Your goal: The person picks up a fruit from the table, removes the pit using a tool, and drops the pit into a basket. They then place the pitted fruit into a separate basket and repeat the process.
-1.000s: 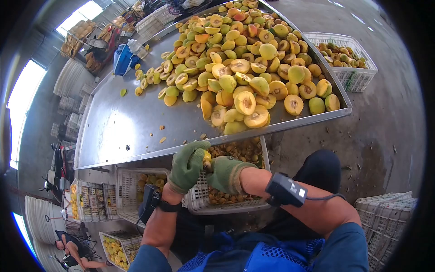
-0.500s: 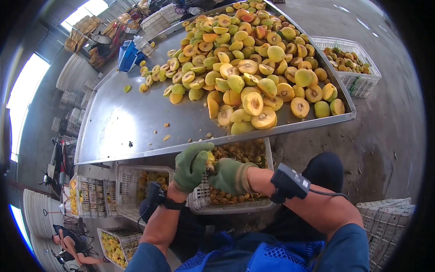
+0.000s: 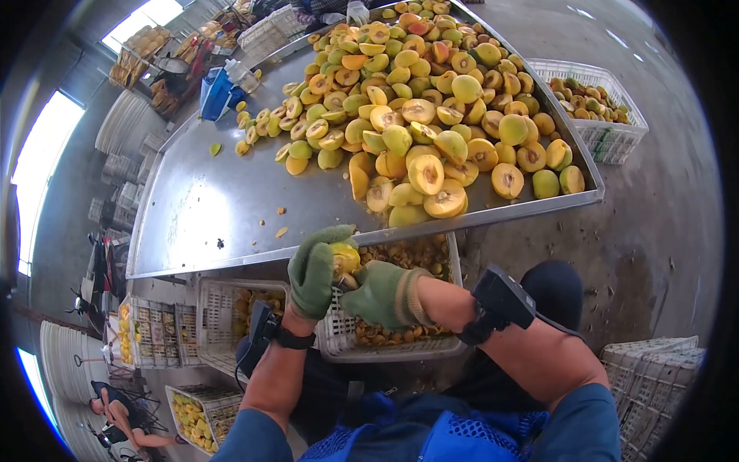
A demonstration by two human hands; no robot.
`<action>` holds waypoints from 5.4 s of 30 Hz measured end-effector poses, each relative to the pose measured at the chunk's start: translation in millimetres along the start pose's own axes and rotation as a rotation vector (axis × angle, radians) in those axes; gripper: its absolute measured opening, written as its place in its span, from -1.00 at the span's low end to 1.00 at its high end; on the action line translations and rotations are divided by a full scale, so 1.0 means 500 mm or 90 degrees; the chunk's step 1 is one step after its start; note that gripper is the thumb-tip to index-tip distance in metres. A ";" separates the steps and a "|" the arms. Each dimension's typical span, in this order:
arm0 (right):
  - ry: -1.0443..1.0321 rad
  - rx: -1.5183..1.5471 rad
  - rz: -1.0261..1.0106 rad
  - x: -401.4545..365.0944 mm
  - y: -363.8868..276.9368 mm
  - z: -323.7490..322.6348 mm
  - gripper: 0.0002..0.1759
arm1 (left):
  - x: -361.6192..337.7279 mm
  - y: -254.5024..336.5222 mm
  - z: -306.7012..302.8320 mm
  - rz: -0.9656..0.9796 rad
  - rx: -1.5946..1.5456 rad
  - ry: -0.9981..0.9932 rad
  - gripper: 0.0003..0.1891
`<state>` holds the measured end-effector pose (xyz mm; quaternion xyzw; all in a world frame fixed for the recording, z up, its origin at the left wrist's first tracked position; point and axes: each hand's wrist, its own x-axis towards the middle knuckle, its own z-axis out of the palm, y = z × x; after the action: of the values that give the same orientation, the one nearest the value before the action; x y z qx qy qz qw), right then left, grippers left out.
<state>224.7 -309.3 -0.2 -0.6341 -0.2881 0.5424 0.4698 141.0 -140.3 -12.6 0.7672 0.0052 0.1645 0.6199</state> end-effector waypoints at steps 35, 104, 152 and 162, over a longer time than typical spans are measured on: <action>-0.102 0.048 0.106 -0.008 -0.043 -0.029 -0.71 | 0.006 0.004 -0.003 -0.140 -0.157 -0.020 -0.21; 0.197 -0.507 -0.032 -0.014 0.088 0.029 -0.71 | -0.420 -0.392 -0.581 -0.517 0.403 0.408 -0.37; 0.222 0.234 -0.118 -0.027 -0.063 -0.082 -0.62 | 0.192 -0.054 -0.125 -0.309 -0.113 -0.107 -0.51; 0.202 0.071 -0.129 0.013 -0.059 -0.017 -0.60 | 0.051 -0.022 -0.069 -0.306 -0.560 -0.017 -0.44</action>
<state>238.8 -294.3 23.8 -0.6522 -0.2422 0.4006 0.5962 158.2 -99.7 -10.9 0.4125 0.1041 -0.0064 0.9050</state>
